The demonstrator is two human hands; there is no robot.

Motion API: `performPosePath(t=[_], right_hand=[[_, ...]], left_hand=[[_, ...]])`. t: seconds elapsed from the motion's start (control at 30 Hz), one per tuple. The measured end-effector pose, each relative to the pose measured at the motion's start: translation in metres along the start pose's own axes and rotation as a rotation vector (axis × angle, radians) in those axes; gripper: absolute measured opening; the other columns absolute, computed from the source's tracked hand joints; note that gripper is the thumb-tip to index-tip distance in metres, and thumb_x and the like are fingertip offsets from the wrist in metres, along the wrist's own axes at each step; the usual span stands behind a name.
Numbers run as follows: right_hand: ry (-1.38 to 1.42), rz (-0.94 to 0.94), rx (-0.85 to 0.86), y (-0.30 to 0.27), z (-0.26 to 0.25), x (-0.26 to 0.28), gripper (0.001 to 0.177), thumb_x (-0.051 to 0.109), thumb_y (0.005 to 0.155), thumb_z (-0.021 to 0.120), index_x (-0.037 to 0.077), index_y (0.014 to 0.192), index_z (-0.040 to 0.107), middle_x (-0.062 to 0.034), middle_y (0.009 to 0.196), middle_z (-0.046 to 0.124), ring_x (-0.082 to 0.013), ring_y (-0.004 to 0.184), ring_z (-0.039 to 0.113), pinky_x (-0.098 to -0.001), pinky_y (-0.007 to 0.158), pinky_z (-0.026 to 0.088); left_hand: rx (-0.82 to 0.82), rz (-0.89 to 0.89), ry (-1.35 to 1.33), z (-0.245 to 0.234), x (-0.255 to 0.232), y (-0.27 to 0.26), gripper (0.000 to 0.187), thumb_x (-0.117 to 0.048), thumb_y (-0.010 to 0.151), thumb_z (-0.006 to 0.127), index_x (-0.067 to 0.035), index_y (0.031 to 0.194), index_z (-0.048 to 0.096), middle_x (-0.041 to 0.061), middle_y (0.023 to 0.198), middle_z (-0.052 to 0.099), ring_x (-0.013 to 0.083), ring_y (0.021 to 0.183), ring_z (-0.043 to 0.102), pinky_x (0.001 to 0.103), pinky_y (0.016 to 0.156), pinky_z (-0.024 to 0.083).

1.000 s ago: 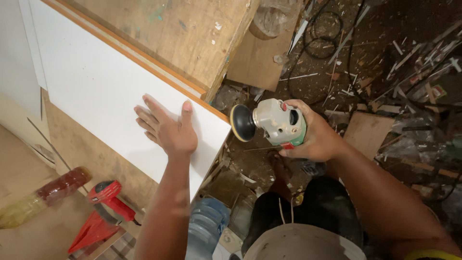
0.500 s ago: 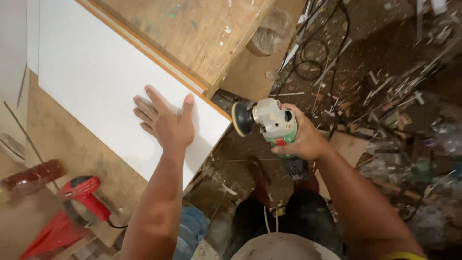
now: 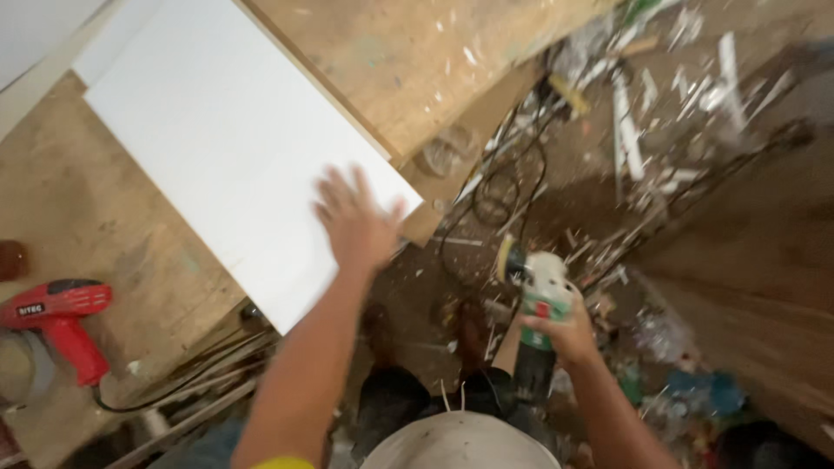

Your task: The person sands the edges of white panels using a power sander, holding the panels steady by hand on a workbench.

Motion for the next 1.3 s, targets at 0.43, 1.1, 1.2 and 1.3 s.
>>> performPosePath(t=[0.43,1.1,1.2,1.3], right_hand=[[0.075,-0.094,-0.446,-0.053,-0.116,0.036,0.102,0.006,0.081,0.095,0.008,0.171,0.047,-0.0211,0.143,0.068,-0.0446,0.119,0.073,-0.064,0.083,0.061],[0.039,-0.269,-0.368,-0.057,-0.064,0.044,0.088,-0.002,0.078,0.095,0.006,0.158,0.06,-0.0168,0.124,0.074,-0.0323,0.102,0.073,-0.0562,0.076,0.062],[0.07,-0.233,-0.409,-0.065,-0.051,0.032,0.095,0.004,0.073,0.097,0.008,0.16,0.058,-0.0163,0.134,0.074,-0.0346,0.112,0.075,-0.0622,0.088,0.064],[0.101,-0.252,-0.341,-0.101,-0.018,0.035,0.094,0.004,0.085,0.091,0.007,0.166,0.044,-0.0235,0.141,0.068,-0.0443,0.116,0.075,-0.0698,0.09,0.064]], left_hand=[[-0.062,-1.462,-2.403,0.101,0.033,-0.145,0.067,-0.048,0.105,0.075,-0.007,0.157,0.063,0.017,0.168,0.066,0.0329,0.155,0.067,0.047,0.13,0.051],[0.006,-1.554,-1.006,-0.02,0.301,-0.312,0.087,-0.069,0.117,0.064,0.011,0.152,0.065,0.026,0.148,0.074,0.0491,0.128,0.073,0.06,0.104,0.061],[0.07,-1.419,-0.984,-0.032,0.331,-0.289,0.082,-0.068,0.115,0.065,0.004,0.154,0.064,0.022,0.14,0.075,0.049,0.121,0.073,0.063,0.092,0.06],[0.036,-1.276,-1.102,-0.055,0.363,-0.243,0.072,-0.055,0.114,0.073,0.0,0.159,0.065,0.018,0.148,0.075,0.0441,0.131,0.073,0.06,0.104,0.06]])
Point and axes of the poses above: each hand's wrist, its own y-axis towards the middle knuckle, its own z-axis out of the palm, x = y × z, the point moved 9 cm from there along y, towards the middle knuckle
